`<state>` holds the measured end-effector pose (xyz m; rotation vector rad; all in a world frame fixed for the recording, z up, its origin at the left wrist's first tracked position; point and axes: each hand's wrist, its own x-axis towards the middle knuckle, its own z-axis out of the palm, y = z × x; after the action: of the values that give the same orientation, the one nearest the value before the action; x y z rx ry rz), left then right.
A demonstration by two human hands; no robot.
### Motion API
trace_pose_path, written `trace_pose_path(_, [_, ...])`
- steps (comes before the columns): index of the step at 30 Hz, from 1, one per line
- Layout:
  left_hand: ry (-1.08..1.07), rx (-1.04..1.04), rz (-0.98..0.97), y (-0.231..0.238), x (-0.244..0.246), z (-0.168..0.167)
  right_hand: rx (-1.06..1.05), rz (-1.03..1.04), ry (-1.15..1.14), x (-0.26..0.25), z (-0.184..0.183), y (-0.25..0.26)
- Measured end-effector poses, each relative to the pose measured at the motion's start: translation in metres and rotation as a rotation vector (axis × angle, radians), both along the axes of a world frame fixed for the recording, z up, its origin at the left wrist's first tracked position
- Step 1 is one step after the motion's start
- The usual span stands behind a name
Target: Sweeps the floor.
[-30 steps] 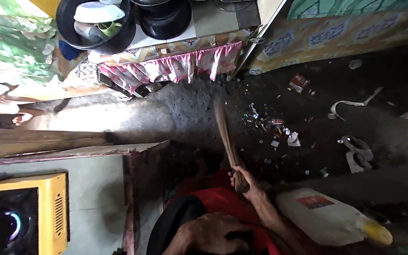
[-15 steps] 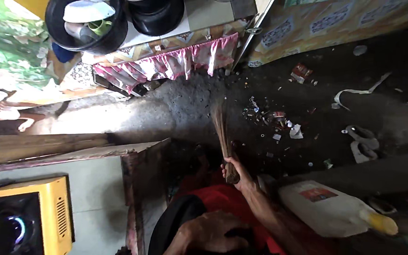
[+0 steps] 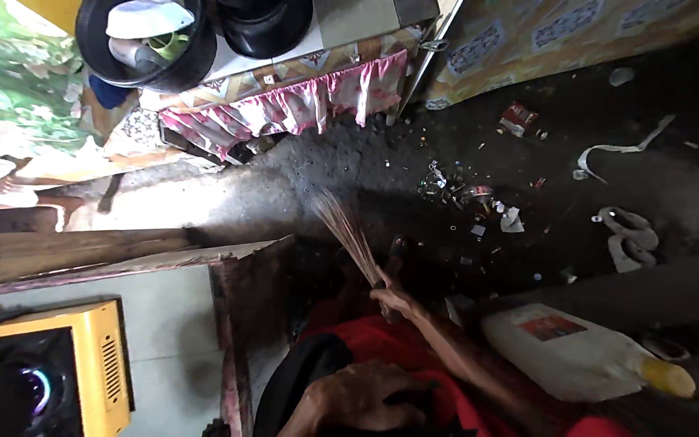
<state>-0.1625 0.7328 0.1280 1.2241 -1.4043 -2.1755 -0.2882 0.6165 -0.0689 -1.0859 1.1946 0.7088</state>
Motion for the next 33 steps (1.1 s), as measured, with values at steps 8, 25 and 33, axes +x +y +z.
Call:
trace_pose_path(8, [-0.003, 0.006, 0.007, 0.004, 0.005, 0.000, 0.032, -0.349, 0.051, -0.010, 0.051, 0.000])
trace_pose_path(25, [0.004, -0.011, 0.040, 0.008, 0.007, 0.000, -0.144, 0.257, 0.214, -0.052, 0.074, -0.032])
trace_pose_path(33, [-0.010, -0.001, 0.028, 0.008, 0.003, 0.003, 0.256, -0.634, 0.122, -0.030, 0.052, -0.016])
